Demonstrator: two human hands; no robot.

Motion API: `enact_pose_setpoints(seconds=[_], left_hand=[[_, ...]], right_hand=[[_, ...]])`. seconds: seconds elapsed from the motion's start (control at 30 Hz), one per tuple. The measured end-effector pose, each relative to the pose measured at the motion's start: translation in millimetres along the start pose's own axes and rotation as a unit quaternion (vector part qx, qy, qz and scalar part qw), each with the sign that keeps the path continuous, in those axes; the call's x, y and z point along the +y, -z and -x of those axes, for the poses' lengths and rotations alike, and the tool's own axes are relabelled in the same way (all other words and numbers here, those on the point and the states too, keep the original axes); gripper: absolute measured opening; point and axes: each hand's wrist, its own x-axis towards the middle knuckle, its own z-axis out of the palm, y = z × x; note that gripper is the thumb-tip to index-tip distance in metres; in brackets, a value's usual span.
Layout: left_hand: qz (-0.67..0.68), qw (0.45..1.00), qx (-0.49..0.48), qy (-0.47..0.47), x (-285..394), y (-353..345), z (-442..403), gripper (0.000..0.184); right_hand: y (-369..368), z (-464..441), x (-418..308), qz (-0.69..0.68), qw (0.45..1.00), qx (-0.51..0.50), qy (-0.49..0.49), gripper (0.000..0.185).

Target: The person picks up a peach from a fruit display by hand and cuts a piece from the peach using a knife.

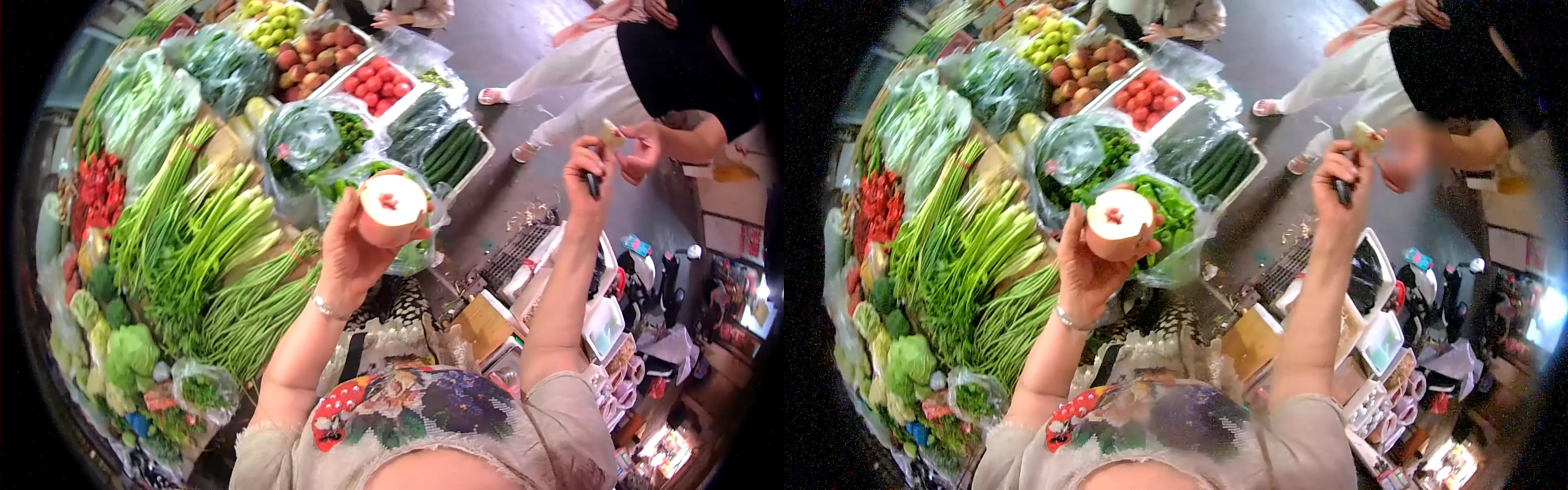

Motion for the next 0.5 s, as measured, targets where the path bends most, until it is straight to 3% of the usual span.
enact_pose_setpoints(seconds=[0.1,0.5], left_hand=[[-0.003,1.0,-0.02,0.003,-0.4,0.4,-0.8,0.077],[-0.043,0.997,-0.064,-0.021,-4.4,2.7,4.3,0.093]], right_hand=[[1.9,-5.2,-14.7,-0.047,0.998,0.008,-0.043,0.014],[-13.8,-9.1,-44.9,-0.048,0.998,-0.021,-0.023,0.016]])
